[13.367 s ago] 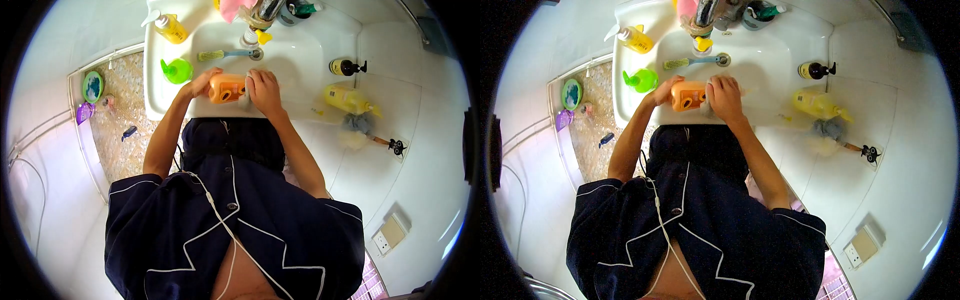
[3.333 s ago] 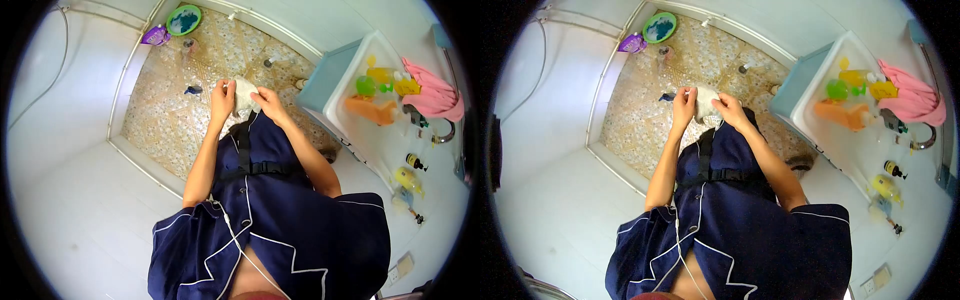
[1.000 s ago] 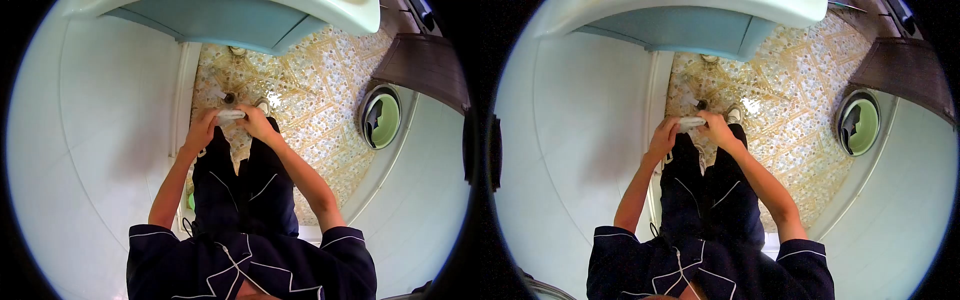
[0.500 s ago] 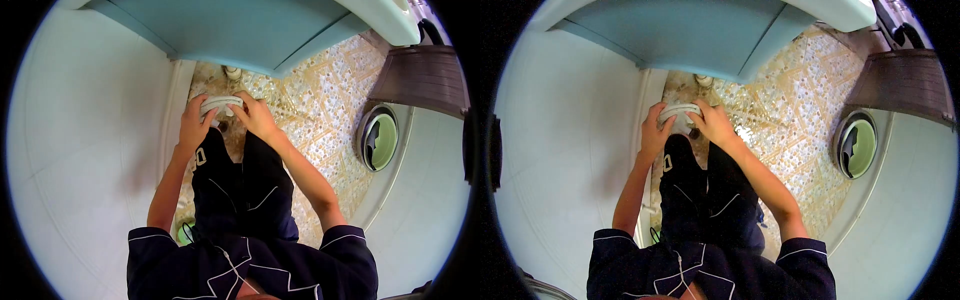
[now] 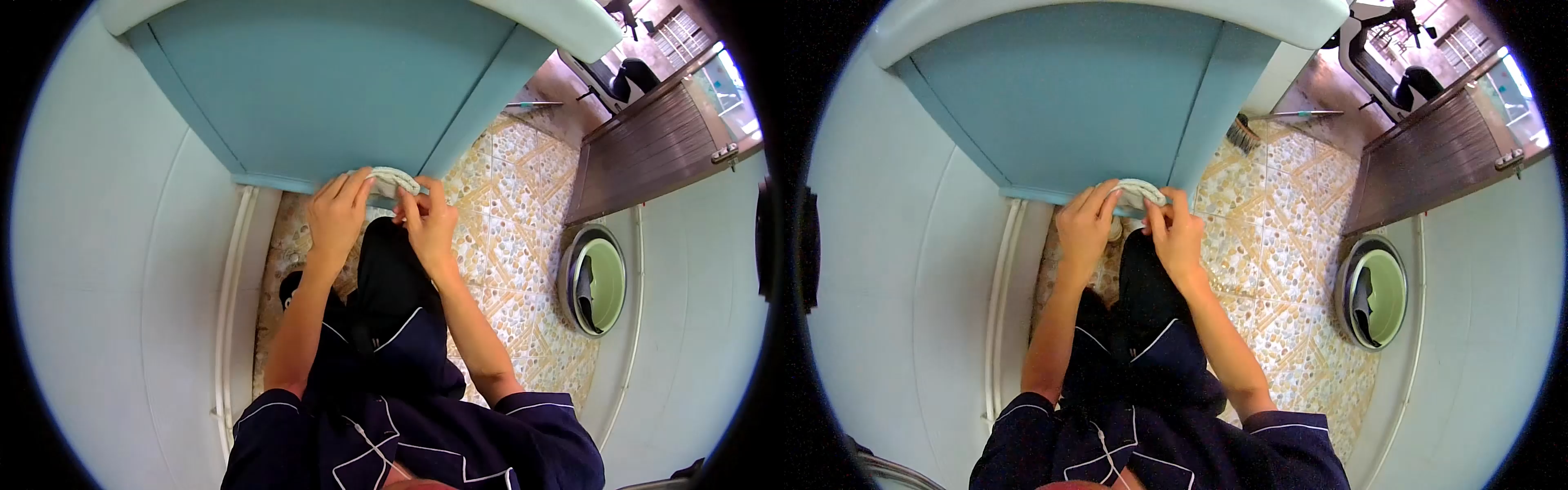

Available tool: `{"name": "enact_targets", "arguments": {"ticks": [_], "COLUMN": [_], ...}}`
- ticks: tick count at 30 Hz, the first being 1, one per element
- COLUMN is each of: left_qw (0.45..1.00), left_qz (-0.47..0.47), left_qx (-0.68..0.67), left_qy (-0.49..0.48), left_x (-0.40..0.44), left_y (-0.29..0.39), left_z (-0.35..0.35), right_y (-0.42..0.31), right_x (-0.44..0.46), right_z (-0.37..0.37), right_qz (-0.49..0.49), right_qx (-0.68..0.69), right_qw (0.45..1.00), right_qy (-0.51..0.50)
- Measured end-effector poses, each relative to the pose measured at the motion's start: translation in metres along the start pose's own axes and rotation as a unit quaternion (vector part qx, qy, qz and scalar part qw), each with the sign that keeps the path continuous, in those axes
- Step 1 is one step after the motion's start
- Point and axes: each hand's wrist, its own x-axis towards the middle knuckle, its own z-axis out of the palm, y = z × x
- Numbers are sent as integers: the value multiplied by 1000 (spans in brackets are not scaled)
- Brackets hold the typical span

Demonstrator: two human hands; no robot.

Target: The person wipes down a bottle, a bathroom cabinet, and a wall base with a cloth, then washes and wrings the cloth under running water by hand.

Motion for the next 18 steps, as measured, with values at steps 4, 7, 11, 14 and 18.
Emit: {"name": "enact_targets", "arguments": {"ticks": [4,7,11,14,18], "left_qw": [987,965,961,948,934], "left_qz": [-62,-64,70,126,157], "left_qx": [-134,-209,-196,-156,-150], "left_qy": [61,144,182,248,285], "left_x": [5,14,43,96,142], "left_y": [3,15,15,39,57], "left_z": [26,30,22,-4,-30], "right_y": [19,19,-37,-93,-145], "right_x": [17,26,44,74,102], "right_z": [16,31,14,7,5], "right_qz": [-86,-170,-180,-239,-236], "right_qx": [24,164,-18,-11,90], "right_qw": [993,961,973,956,951], "right_qy": [72,143,144,171,177]}}
